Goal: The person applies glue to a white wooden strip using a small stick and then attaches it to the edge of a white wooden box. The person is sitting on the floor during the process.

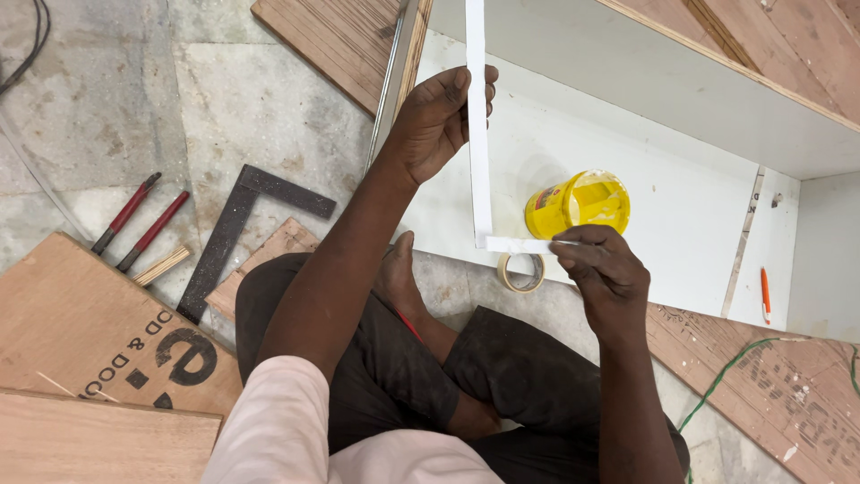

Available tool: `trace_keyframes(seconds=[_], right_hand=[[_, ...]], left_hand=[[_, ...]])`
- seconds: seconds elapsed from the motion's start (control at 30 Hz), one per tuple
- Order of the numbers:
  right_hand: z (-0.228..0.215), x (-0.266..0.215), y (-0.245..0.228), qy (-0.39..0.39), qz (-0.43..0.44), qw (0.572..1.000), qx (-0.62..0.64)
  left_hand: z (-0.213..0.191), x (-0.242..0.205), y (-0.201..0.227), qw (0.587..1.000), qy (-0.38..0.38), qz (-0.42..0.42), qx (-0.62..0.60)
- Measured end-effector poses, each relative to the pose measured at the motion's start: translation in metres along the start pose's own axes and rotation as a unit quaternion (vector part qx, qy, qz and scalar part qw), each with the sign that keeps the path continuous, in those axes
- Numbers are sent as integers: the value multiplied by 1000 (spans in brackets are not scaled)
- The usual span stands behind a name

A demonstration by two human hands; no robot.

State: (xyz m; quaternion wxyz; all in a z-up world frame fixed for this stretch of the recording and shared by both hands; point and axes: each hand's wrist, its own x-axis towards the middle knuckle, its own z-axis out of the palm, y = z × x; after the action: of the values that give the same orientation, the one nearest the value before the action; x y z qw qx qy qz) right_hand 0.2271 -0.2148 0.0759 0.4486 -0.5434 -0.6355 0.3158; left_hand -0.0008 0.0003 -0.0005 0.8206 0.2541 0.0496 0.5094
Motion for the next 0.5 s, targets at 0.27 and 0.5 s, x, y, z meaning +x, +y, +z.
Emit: trace_keyframes(seconds=[0.27,0.5], right_hand=[[2,7,-21,-87,-56,994,-27],[4,10,-14,-10,-40,995,-88]], left_hand=[[0,0,0,1000,4,2,7],[1,0,-2,1000,-2,-4,20]])
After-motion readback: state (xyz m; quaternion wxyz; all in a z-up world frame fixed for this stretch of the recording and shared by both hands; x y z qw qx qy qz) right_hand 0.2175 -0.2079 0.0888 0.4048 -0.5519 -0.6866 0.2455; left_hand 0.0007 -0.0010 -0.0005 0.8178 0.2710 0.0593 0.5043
